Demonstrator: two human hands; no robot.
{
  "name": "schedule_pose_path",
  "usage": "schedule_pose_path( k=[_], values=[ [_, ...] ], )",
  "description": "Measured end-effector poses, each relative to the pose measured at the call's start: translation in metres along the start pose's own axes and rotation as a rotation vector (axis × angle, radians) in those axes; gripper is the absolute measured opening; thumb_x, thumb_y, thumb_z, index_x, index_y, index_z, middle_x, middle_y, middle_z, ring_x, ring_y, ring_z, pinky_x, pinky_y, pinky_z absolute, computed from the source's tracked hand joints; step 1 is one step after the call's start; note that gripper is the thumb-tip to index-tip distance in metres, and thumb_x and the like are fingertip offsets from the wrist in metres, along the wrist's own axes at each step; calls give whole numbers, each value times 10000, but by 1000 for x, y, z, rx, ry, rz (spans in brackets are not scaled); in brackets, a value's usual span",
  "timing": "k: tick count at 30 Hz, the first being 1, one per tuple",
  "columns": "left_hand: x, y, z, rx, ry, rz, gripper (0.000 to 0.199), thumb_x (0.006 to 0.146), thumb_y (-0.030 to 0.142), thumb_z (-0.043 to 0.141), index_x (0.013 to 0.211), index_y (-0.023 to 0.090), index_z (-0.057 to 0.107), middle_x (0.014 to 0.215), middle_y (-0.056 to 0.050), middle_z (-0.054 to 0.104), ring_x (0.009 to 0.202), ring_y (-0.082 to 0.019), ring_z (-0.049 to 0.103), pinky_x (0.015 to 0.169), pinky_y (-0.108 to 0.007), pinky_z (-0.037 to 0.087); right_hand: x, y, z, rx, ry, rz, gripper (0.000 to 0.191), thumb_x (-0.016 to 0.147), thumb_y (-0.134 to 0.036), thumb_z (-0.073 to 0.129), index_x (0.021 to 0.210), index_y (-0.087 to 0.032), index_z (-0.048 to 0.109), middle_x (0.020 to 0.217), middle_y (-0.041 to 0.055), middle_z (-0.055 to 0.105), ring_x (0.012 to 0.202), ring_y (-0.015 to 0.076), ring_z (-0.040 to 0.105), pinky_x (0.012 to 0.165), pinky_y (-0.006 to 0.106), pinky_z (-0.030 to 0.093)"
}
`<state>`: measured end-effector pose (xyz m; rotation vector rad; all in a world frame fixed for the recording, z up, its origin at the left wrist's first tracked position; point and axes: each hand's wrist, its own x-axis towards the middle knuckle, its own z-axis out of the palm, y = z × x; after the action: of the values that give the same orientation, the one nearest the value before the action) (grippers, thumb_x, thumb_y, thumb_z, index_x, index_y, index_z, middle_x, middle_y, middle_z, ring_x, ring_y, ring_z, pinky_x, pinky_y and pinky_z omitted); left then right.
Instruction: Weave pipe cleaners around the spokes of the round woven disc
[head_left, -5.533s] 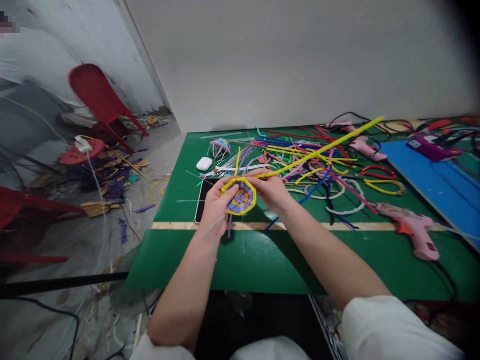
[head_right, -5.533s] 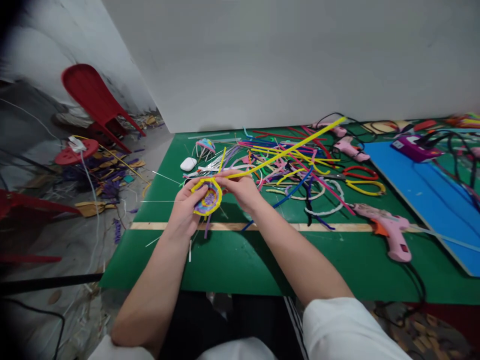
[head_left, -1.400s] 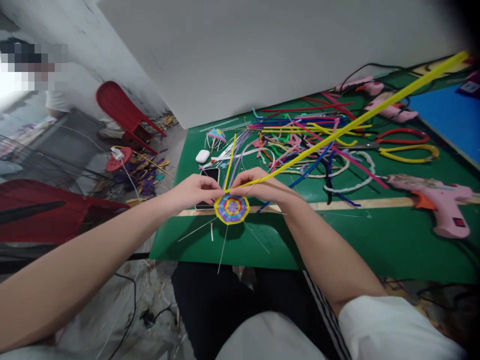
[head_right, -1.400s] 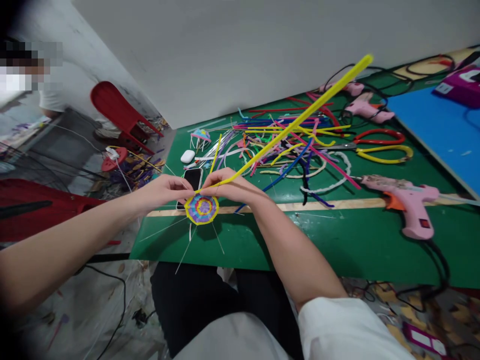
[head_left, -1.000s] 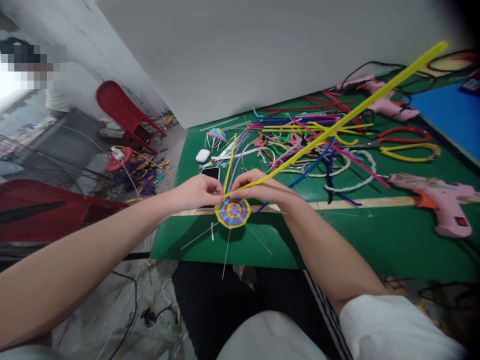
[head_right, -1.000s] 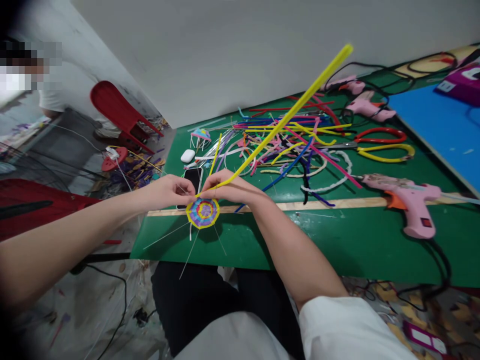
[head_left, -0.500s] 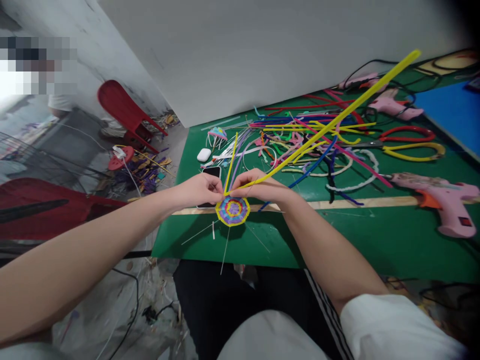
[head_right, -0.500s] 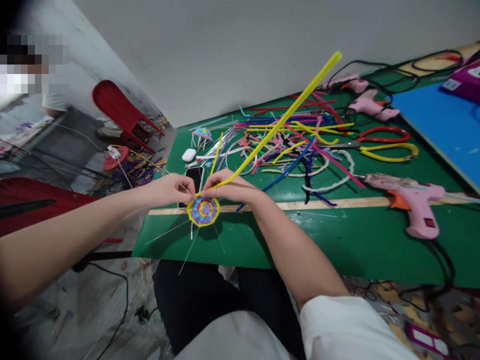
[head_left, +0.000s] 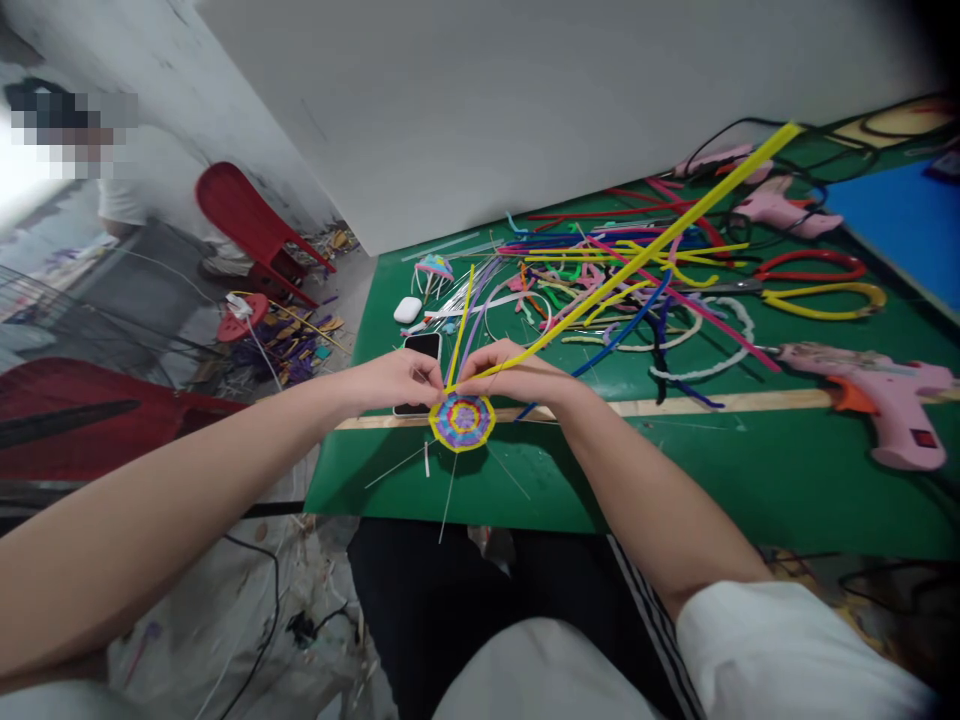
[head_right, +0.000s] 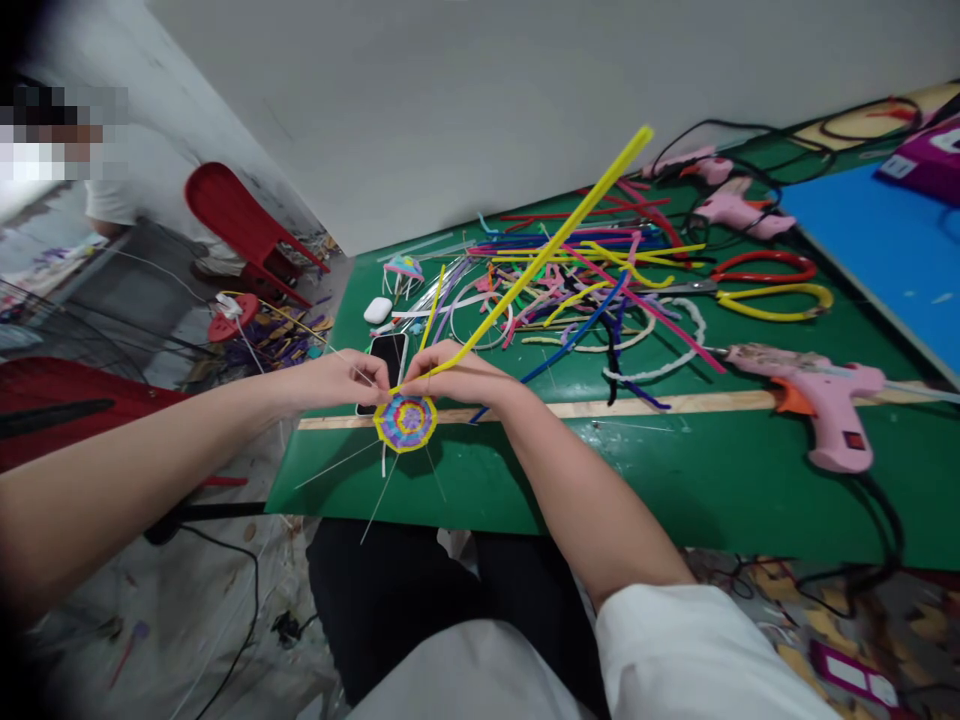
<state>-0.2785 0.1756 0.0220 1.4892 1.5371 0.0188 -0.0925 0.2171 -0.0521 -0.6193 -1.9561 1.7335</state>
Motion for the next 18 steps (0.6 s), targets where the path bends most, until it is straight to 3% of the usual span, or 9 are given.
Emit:
schedule_pose_path(
  k=[9, 18],
  values=[
    [-1, -4, -2, -41, -17, 22, 122, 644, 264, 656, 689, 160, 608, 621, 20, 580, 571, -79, 495, 526, -196, 359, 0, 0, 0, -2, 8, 3, 185, 677, -313, 635, 722, -135, 653, 696, 15, 617, 639, 102, 538, 600, 224, 438],
    [0, 5, 3, 24, 44, 4, 58, 614, 198, 602, 616, 155, 562, 555, 41, 520, 531, -71, 441, 498, -197, 319, -1, -2, 0, 23, 4, -18, 182, 675, -307, 634, 699, -127, 648, 663, 9, 602, 620, 98, 524, 587, 226, 427]
  ],
)
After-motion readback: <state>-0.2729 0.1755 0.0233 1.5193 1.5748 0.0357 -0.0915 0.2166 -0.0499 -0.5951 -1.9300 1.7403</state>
